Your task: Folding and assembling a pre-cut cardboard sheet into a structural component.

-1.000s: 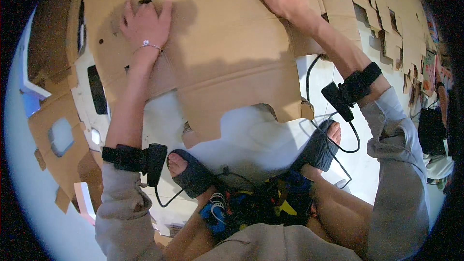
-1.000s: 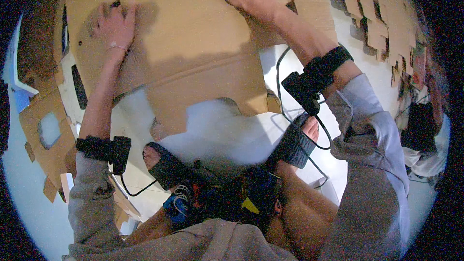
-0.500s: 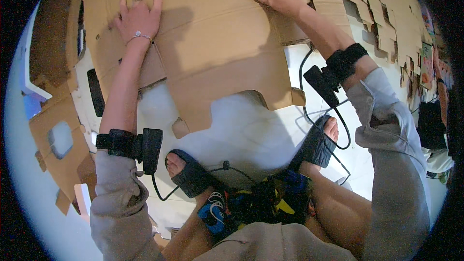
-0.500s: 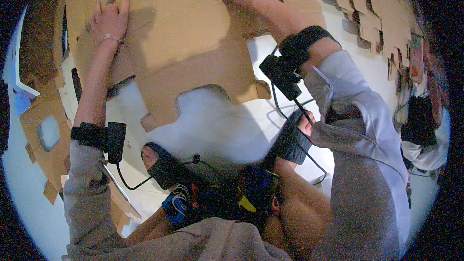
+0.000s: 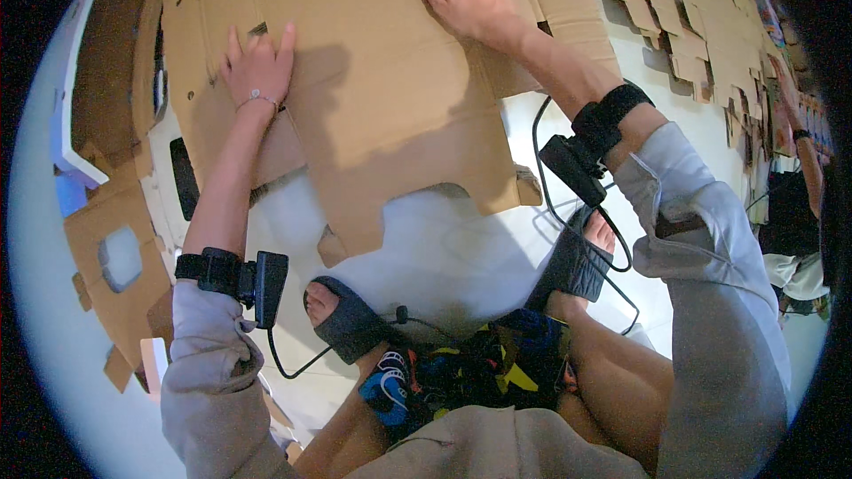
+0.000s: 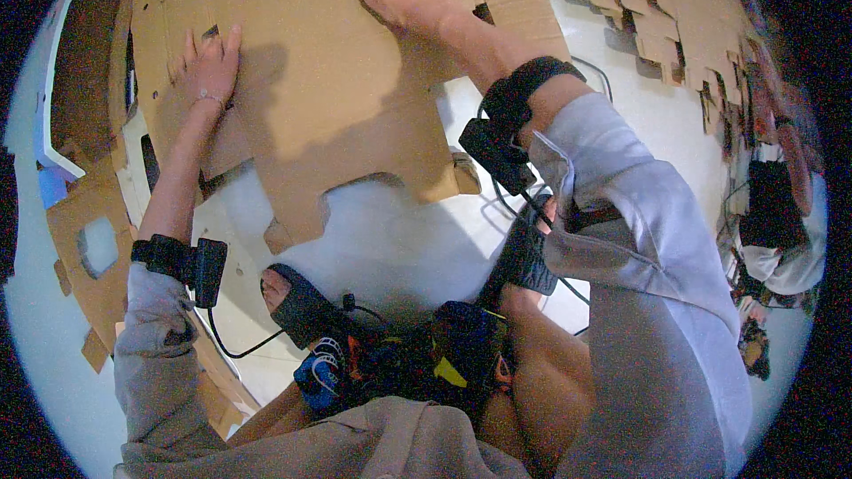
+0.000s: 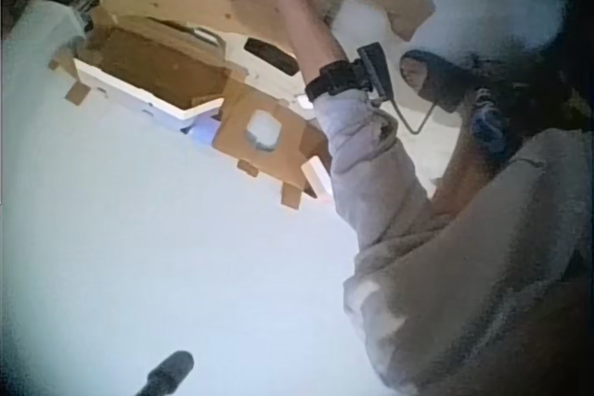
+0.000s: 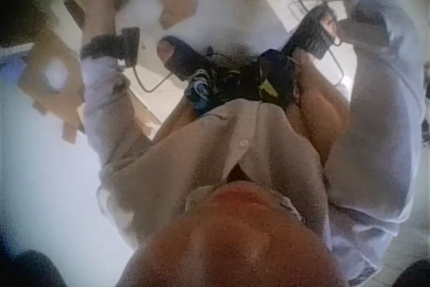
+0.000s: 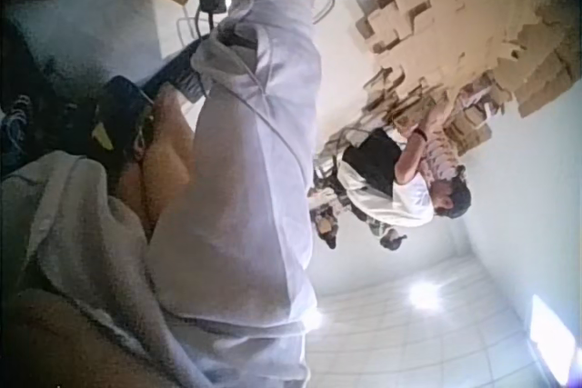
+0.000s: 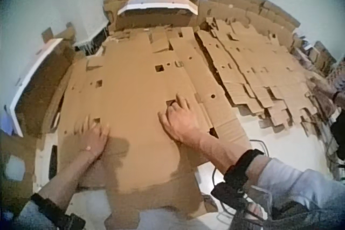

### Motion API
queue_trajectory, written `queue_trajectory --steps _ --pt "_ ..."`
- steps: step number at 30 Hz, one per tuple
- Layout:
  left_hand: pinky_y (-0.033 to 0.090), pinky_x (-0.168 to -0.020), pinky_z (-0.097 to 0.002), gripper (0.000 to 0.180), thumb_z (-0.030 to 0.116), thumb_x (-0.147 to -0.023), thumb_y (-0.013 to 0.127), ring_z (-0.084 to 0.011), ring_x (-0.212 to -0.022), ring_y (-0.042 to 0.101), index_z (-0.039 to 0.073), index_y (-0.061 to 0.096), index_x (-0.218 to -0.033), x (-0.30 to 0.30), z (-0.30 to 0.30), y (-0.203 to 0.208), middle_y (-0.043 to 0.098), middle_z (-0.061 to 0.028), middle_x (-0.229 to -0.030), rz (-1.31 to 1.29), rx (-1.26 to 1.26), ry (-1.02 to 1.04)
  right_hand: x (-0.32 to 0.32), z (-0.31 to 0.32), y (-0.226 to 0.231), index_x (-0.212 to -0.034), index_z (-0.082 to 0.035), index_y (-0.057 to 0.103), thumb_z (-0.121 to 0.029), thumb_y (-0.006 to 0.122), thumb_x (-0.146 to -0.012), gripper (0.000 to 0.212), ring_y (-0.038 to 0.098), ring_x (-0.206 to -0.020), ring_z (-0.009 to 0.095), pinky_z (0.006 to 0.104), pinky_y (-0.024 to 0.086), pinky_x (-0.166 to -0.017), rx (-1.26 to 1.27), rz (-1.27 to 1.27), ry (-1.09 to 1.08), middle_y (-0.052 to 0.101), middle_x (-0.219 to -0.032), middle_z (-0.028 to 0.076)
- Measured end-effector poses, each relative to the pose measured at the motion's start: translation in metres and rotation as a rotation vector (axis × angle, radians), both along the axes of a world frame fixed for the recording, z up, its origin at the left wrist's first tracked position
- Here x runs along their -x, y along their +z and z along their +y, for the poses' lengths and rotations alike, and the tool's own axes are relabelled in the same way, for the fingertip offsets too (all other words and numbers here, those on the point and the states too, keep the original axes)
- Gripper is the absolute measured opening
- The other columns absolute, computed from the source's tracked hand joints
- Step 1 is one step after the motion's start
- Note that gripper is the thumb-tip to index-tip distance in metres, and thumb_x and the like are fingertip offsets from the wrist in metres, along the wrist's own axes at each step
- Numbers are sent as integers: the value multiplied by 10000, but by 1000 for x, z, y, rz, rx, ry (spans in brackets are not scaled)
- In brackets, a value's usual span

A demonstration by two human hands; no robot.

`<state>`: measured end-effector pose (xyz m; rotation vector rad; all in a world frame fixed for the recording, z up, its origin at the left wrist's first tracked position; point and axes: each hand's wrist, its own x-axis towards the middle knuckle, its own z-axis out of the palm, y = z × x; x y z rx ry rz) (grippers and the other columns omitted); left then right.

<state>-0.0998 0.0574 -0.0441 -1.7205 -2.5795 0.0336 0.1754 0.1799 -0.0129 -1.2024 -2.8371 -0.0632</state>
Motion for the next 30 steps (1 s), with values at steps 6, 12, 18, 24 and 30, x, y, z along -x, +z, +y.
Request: queue_trajectory --steps 6,12,18,24,30 --pt "186 -1109 -550 685 585 -950 302 -320 -1408 249 26 663 -1110 -7 -3 1 554 -124 -1321 44 -17 -5 3 -1 -3 -1064 59 651 -392 364 -966 543 377 -1305 396 495 278 -1090 53 164 -116 596 -1198 229" --pt "198 -1101 -547 705 617 -924 333 -328 -1390 285 22 669 -1096 2 -1 -3 576 -168 -1284 65 -84 53 4 2 1 -979 62 680 -384 399 -946 528 407 -1280 404 489 293 -1079 49 222 -65 616 -1162 233" --pt "192 -1103 -550 688 622 -907 360 -314 -1389 298 37 695 -1046 7 9 -8 569 -182 -1292 30 -162 21 8 14 -2 -950 60 688 -382 403 -940 526 409 -1284 406 487 299 -1077 14 285 -67 613 -1182 221" --pt "184 -1104 -557 672 626 -904 362 -315 -1398 289 68 701 -1060 18 23 -8 557 -189 -1305 62 -101 54 14 25 -1 -964 56 693 -399 397 -933 544 393 -1302 408 487 285 -1090 60 268 -85 588 -1237 212" --pt "181 -1112 -543 725 659 -901 308 -294 -1411 269 77 678 -1130 17 45 4 526 -144 -1361 73 -33 60 16 52 5 -992 48 694 -514 408 -902 637 331 -1349 397 517 239 -1108 129 224 -79 538 -1317 206"
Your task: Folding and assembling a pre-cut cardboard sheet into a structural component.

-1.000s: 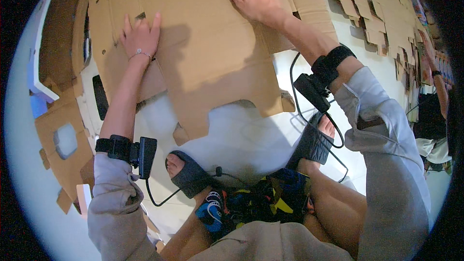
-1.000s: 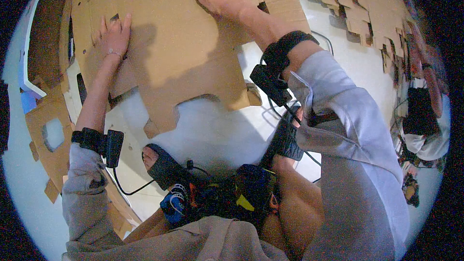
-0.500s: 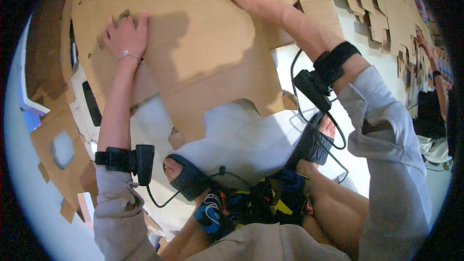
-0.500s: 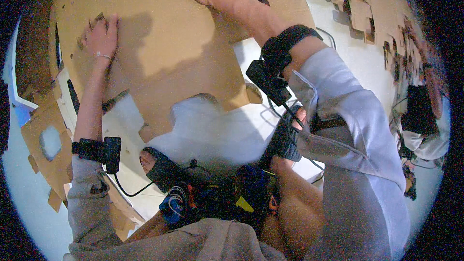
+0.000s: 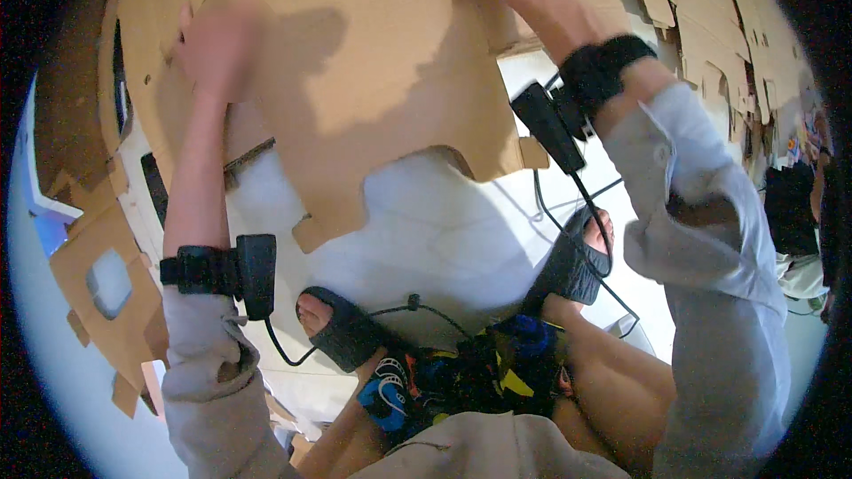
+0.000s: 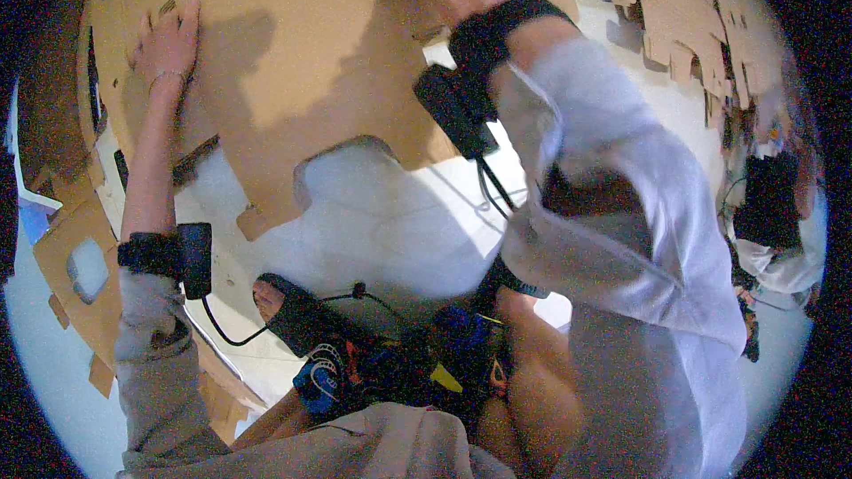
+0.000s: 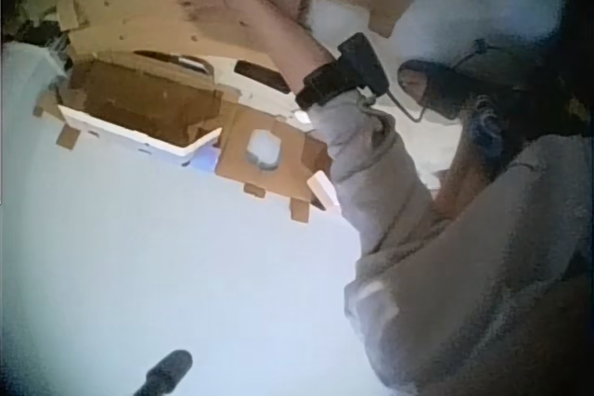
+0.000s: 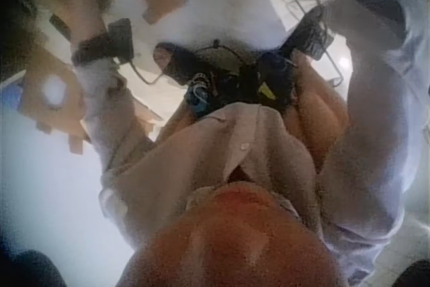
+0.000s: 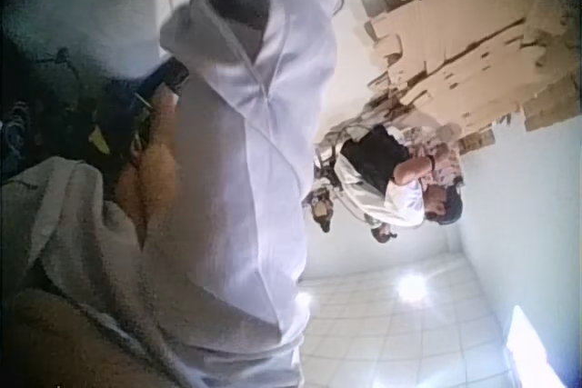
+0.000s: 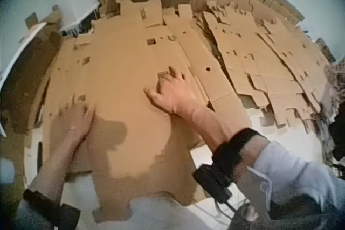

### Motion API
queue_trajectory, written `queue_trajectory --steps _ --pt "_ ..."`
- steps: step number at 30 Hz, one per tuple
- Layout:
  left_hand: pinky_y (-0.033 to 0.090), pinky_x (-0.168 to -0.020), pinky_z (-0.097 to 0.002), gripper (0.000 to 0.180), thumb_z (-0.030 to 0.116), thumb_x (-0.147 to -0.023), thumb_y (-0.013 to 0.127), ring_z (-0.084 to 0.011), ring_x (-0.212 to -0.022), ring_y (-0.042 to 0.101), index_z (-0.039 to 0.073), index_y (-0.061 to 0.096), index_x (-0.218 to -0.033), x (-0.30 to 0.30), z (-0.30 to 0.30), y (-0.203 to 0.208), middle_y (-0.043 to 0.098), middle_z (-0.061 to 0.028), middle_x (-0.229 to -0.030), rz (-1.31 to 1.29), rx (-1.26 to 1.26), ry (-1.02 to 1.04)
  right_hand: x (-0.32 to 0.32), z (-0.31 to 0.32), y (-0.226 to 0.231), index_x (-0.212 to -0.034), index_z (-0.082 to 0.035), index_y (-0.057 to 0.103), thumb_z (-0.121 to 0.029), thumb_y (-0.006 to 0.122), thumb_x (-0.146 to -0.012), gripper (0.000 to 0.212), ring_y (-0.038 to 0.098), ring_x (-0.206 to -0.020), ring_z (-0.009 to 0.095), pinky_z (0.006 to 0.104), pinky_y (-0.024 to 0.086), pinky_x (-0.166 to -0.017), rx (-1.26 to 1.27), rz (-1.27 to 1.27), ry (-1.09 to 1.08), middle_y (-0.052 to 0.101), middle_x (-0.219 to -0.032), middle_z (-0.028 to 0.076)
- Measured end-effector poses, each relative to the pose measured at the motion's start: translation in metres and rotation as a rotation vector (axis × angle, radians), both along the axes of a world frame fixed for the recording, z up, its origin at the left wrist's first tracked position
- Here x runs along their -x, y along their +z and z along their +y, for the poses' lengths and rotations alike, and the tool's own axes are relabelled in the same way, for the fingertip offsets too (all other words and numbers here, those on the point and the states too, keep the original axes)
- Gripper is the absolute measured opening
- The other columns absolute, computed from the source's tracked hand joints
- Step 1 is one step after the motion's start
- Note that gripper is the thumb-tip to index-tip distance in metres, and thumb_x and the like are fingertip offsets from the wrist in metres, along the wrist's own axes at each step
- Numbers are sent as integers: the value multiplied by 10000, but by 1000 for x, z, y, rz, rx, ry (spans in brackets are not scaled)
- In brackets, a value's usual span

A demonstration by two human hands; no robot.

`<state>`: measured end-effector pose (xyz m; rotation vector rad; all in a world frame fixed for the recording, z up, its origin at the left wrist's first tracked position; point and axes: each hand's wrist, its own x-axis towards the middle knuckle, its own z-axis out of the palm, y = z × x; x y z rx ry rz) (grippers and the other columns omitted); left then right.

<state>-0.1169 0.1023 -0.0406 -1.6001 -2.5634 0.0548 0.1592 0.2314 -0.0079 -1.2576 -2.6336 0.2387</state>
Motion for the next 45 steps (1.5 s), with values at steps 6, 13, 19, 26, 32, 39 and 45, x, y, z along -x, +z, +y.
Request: queue_trajectory --steps 6,13,19,26,32,39,45 --pt "194 -1114 -534 732 648 -915 272 -293 -1416 258 84 647 -1192 -3 14 -6 524 -87 -1372 -47 49 35 -7 23 3 -1086 50 661 -599 400 -892 726 274 -1378 404 525 198 -1125 77 -78 61 505 -1358 200" --pt "206 -1117 -548 716 617 -932 287 -319 -1416 245 48 636 -1192 -11 -16 -12 545 -78 -1340 -25 35 -68 -18 -22 7 -1021 37 691 -570 428 -895 673 301 -1356 415 498 216 -1126 -15 -90 32 556 -1290 203" --pt "184 -1118 -575 677 568 -960 293 -314 -1429 207 22 636 -1166 -43 -52 4 563 -106 -1306 -53 22 -57 -29 -47 -13 -1039 33 651 -696 368 -882 797 281 -1388 339 486 232 -1125 -133 -159 -4 573 -1266 137" --pt "182 -1109 -578 681 565 -955 304 -313 -1422 218 4 657 -1108 -54 -61 7 586 -121 -1266 -40 53 -27 -31 -52 -10 -961 -15 696 -649 401 -888 702 318 -1365 334 507 244 -1098 -114 -165 9 618 -1191 129" --pt "188 -1098 -564 660 552 -937 348 -328 -1398 258 -4 696 -1010 -49 -54 5 619 -141 -1207 -53 -21 -13 -20 -45 -6 -943 -26 700 -608 392 -910 659 327 -1355 341 516 250 -1091 -131 -255 -63 621 -1176 128" --pt "200 -1105 -525 675 565 -914 352 -337 -1370 321 -4 711 -975 -33 -15 9 616 -156 -1223 -59 -17 -6 -7 -22 20 -824 -8 741 -507 452 -888 580 364 -1310 375 529 241 -1088 2 -86 -49 613 -1226 172" --pt "204 -1108 -524 716 612 -896 325 -302 -1386 305 26 709 -1040 -12 4 3 613 -122 -1248 -63 -95 -8 10 -3 15 -826 6 735 -506 441 -891 594 352 -1323 370 511 236 -1095 11 -68 -58 599 -1253 171"
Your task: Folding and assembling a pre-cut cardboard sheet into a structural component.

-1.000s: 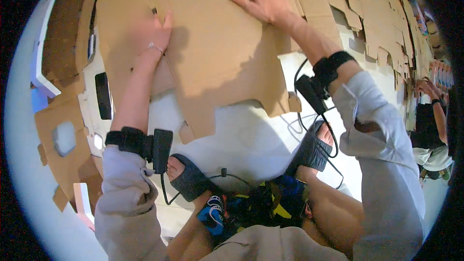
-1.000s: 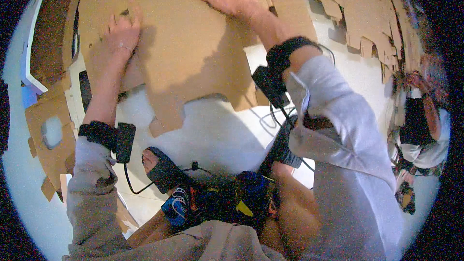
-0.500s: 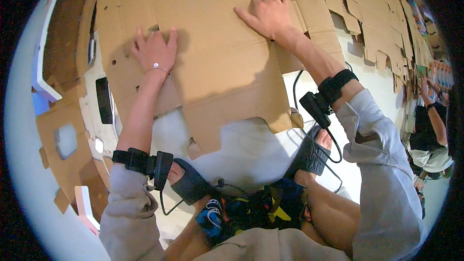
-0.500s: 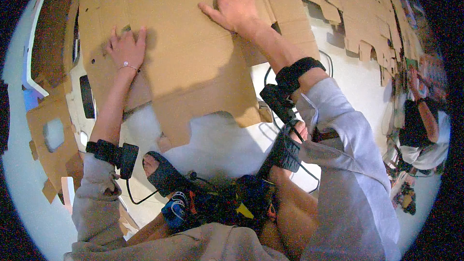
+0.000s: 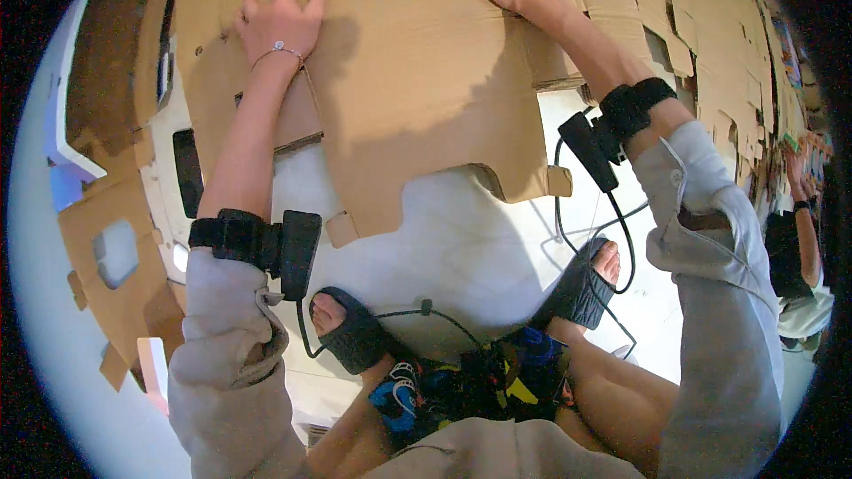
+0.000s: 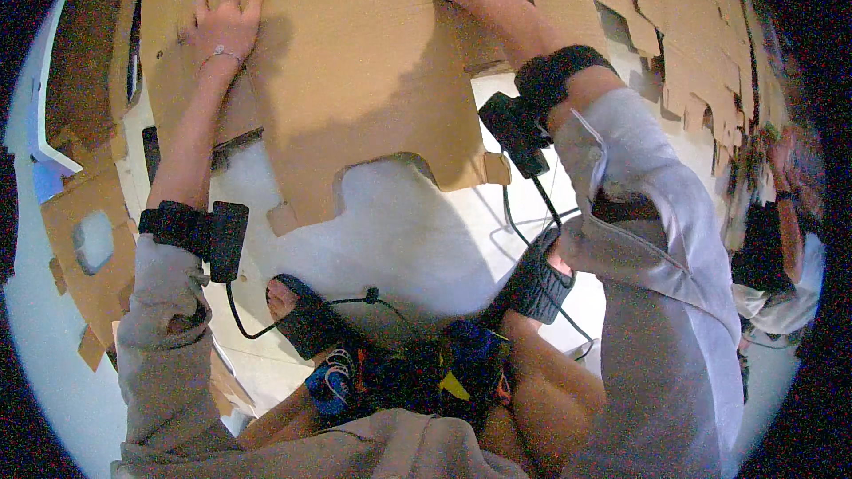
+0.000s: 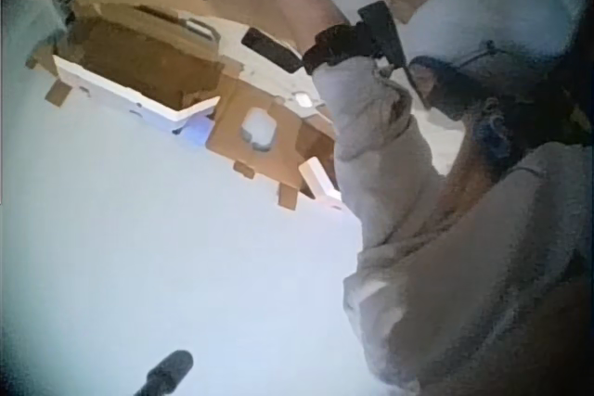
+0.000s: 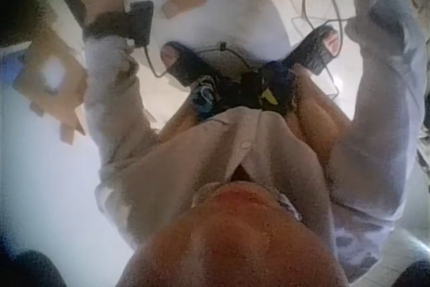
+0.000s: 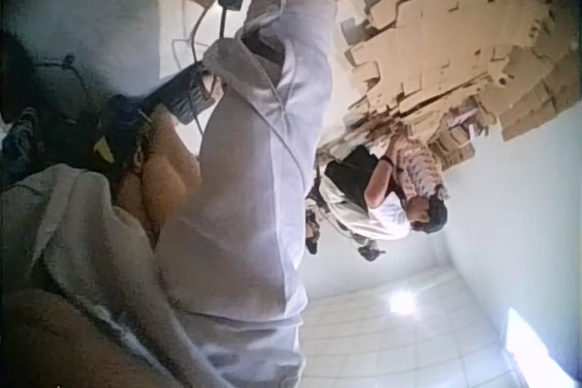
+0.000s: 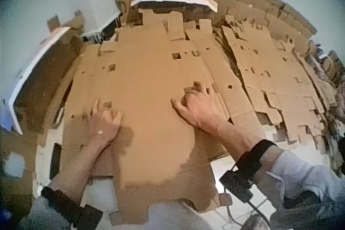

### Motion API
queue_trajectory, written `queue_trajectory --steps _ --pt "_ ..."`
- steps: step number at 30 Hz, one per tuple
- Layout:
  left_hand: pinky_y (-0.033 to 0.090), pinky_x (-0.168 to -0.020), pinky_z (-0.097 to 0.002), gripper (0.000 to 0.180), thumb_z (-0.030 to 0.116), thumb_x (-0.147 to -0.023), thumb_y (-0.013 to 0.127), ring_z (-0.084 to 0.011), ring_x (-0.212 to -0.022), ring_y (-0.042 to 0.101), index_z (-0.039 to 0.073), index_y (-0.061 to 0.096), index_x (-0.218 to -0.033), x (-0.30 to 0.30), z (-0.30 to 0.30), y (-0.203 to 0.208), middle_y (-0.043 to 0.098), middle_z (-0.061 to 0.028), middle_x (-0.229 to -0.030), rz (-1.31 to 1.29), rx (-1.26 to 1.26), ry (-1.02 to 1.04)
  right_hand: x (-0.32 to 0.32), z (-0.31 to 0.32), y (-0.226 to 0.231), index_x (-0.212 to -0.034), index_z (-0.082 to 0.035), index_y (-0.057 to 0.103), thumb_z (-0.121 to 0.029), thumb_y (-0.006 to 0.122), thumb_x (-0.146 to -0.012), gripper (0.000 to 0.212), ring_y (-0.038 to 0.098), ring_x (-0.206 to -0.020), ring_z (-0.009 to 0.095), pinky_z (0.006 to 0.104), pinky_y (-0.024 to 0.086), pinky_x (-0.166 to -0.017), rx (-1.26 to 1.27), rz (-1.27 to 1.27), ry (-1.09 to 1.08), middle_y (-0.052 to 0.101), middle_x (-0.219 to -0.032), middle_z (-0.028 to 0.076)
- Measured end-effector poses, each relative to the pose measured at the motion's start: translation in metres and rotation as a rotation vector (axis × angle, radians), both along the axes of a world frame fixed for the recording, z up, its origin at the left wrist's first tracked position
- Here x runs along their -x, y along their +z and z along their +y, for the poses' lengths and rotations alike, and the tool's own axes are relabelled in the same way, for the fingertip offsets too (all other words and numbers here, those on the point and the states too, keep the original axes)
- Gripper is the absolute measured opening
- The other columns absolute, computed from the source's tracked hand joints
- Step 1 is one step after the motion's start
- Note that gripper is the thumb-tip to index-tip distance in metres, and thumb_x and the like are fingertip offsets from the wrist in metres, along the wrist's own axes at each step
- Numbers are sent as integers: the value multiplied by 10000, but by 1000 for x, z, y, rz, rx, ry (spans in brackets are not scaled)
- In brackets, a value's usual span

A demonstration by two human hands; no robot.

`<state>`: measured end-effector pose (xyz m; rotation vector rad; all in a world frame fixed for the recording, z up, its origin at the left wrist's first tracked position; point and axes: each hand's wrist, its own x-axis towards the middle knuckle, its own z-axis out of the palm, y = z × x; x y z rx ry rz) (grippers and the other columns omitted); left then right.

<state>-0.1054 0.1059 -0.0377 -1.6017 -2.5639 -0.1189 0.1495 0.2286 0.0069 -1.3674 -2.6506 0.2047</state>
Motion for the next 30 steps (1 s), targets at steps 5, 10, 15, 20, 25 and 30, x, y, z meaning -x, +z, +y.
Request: queue_trajectory --steps 5,10,15,20,25,30 --pt "209 -1112 -529 723 628 -904 317 -285 -1398 285 38 708 -1052 -3 -7 -3 609 -93 -1259 20 16 0 -5 -9 -1 -863 19 727 -508 430 -908 607 353 -1324 381 498 242 -1094 28 7 10 609 -1215 192" --pt "198 -1122 -537 709 607 -933 300 -279 -1418 246 37 686 -1100 -9 -28 -17 607 -93 -1258 71 -3 -73 -19 -16 -26 -882 14 718 -486 445 -923 571 384 -1301 381 505 269 -1074 -44 -31 40 624 -1167 198" --pt "164 -1127 -569 677 562 -959 295 -286 -1441 187 21 639 -1177 -31 -43 -1 543 -98 -1340 -14 123 -3 -37 -25 -38 -1100 -60 650 -495 375 -957 535 352 -1320 368 547 276 -1084 -146 -243 94 602 -1197 103" --pt "154 -1126 -576 681 558 -963 290 -299 -1442 176 12 622 -1199 -39 -55 2 531 -96 -1350 -39 173 -44 -55 -25 -37 -1264 -215 557 -422 346 -986 407 326 -1335 397 529 306 -1079 -126 -387 255 567 -1229 123" --pt "141 -1126 -579 676 552 -962 295 -308 -1435 188 7 631 -1178 -42 -63 -3 544 -101 -1334 -30 146 -29 -50 -37 -31 -1280 -210 550 -431 340 -987 423 311 -1351 395 528 318 -1070 -149 -348 179 553 -1243 137" --pt "173 -1093 -588 657 549 -948 327 -329 -1407 241 8 649 -1136 -48 -62 1 566 -114 -1305 8 173 -8 -51 -41 -23 -1149 -51 619 -498 394 -956 537 341 -1346 353 518 298 -1078 -71 -238 139 564 -1233 146"
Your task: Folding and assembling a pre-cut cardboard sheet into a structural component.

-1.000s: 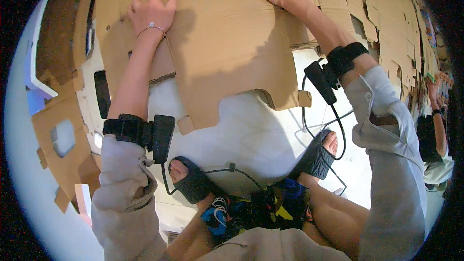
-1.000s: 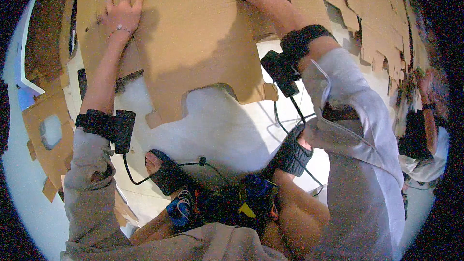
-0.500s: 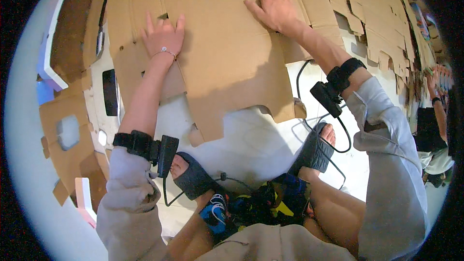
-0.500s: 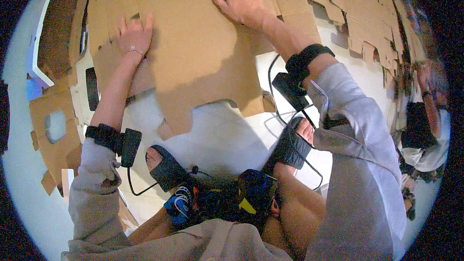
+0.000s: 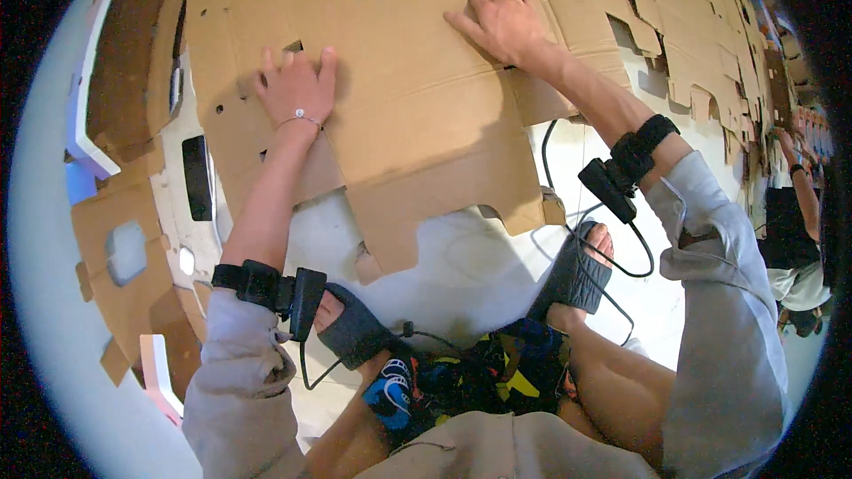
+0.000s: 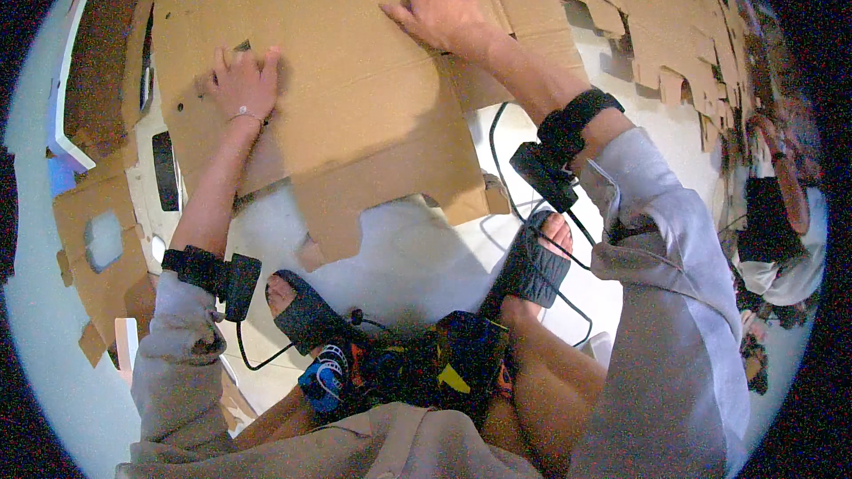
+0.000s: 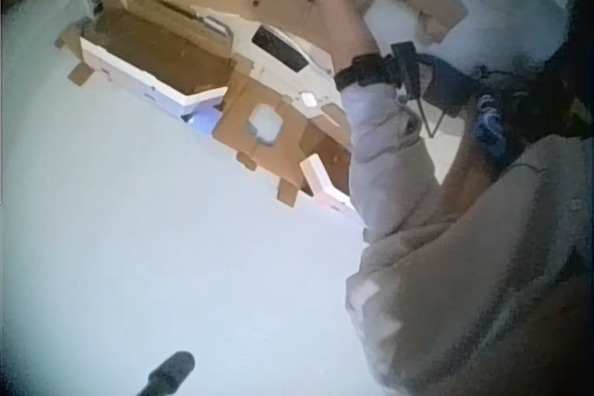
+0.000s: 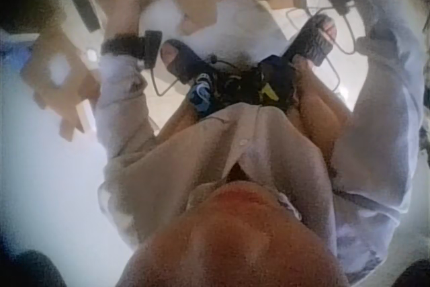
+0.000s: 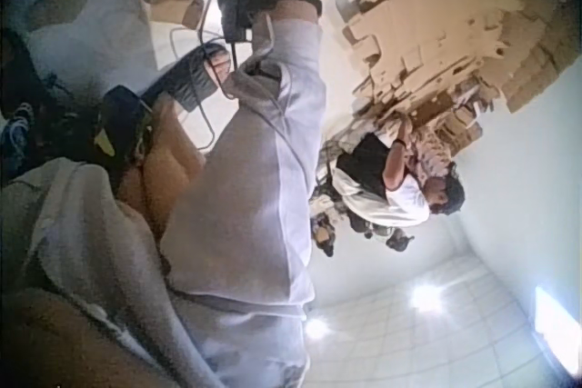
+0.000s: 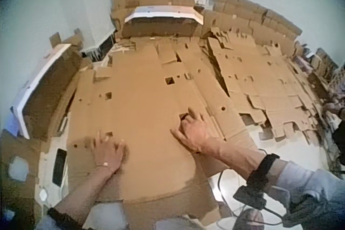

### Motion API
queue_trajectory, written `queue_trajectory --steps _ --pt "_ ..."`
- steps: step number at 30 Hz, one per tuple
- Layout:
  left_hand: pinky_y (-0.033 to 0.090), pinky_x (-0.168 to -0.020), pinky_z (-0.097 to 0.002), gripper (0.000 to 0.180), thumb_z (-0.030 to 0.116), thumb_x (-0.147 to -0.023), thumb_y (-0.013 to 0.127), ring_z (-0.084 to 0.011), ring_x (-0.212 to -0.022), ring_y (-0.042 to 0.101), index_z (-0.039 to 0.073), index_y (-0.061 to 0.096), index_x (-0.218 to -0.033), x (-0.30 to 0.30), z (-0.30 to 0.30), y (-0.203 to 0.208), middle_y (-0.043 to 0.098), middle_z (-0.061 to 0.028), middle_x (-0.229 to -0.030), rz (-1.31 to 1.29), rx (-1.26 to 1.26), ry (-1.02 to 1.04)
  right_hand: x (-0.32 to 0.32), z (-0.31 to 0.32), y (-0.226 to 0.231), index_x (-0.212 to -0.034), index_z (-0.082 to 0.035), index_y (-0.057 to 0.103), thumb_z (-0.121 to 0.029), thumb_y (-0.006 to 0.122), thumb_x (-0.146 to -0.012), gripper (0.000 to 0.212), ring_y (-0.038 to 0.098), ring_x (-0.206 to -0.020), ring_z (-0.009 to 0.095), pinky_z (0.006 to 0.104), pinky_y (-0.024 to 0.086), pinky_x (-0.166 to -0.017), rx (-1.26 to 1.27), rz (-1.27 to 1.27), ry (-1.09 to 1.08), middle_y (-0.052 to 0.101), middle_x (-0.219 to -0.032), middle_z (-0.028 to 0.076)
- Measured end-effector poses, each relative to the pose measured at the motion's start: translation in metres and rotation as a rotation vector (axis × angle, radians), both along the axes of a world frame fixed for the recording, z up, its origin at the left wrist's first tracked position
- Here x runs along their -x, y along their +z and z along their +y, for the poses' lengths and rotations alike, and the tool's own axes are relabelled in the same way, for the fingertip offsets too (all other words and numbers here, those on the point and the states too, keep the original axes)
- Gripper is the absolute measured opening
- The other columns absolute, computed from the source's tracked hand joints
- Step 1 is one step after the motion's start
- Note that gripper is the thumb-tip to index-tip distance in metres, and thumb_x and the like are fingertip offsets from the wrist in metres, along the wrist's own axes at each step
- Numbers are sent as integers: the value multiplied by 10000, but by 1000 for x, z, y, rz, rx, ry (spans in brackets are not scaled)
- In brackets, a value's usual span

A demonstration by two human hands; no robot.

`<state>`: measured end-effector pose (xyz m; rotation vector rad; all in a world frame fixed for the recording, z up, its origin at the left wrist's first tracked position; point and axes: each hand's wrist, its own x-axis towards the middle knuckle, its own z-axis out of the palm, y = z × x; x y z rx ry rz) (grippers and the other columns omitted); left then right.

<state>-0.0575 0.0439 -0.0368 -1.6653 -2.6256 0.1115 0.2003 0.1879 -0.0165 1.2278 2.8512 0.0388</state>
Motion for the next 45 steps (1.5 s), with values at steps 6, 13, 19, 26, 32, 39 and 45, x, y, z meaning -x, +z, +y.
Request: queue_trajectory --steps 6,13,19,26,32,39,45 --pt "194 -1091 -574 643 551 -933 355 -331 -1392 270 13 684 -1057 6 4 0 609 -135 -1237 30 -142 -42 7 -11 9 -1112 -53 628 -457 462 -940 469 420 -1292 333 495 310 -1070 -99 61 -123 572 -1245 143" --pt "239 -1078 -565 670 574 -920 362 -342 -1370 313 4 709 -968 25 27 -3 631 -143 -1199 37 -137 -10 23 3 27 -883 8 685 -420 507 -919 465 435 -1252 365 520 300 -1042 74 322 -129 647 -1090 196" --pt "238 -1085 -552 690 584 -917 347 -330 -1378 312 0 701 -1016 32 40 5 617 -134 -1233 53 -98 -21 30 13 19 -914 34 685 -398 468 -936 484 451 -1239 366 514 315 -1038 -38 287 -130 648 -1096 200" --pt "170 -1126 -572 722 600 -922 307 -327 -1422 228 8 680 -1099 33 38 -1 551 -104 -1336 -13 -26 17 28 7 13 -949 29 685 -363 439 -949 463 488 -1205 360 484 350 -1011 -150 211 -71 648 -1090 207" --pt "141 -1137 -580 787 656 -921 261 -321 -1443 161 14 649 -1160 42 30 1 503 -82 -1391 -76 35 -52 12 -5 19 -936 19 685 -344 441 -946 437 511 -1162 356 469 371 -981 -207 212 23 642 -1086 209" --pt "137 -1167 -494 819 692 -908 248 -334 -1320 414 22 635 -1173 48 54 25 597 -197 -1238 -113 486 -96 8 -10 16 -949 13 667 -336 441 -946 415 493 -1176 364 482 371 -972 -114 220 1 628 -1103 210" --pt "227 -1116 -571 713 639 -914 356 -351 -1249 489 22 650 -1116 41 40 23 621 -232 -1168 -312 299 114 1 -11 25 -1023 17 633 -325 438 -950 400 461 -1210 383 498 360 -991 -2 157 79 603 -1144 214"
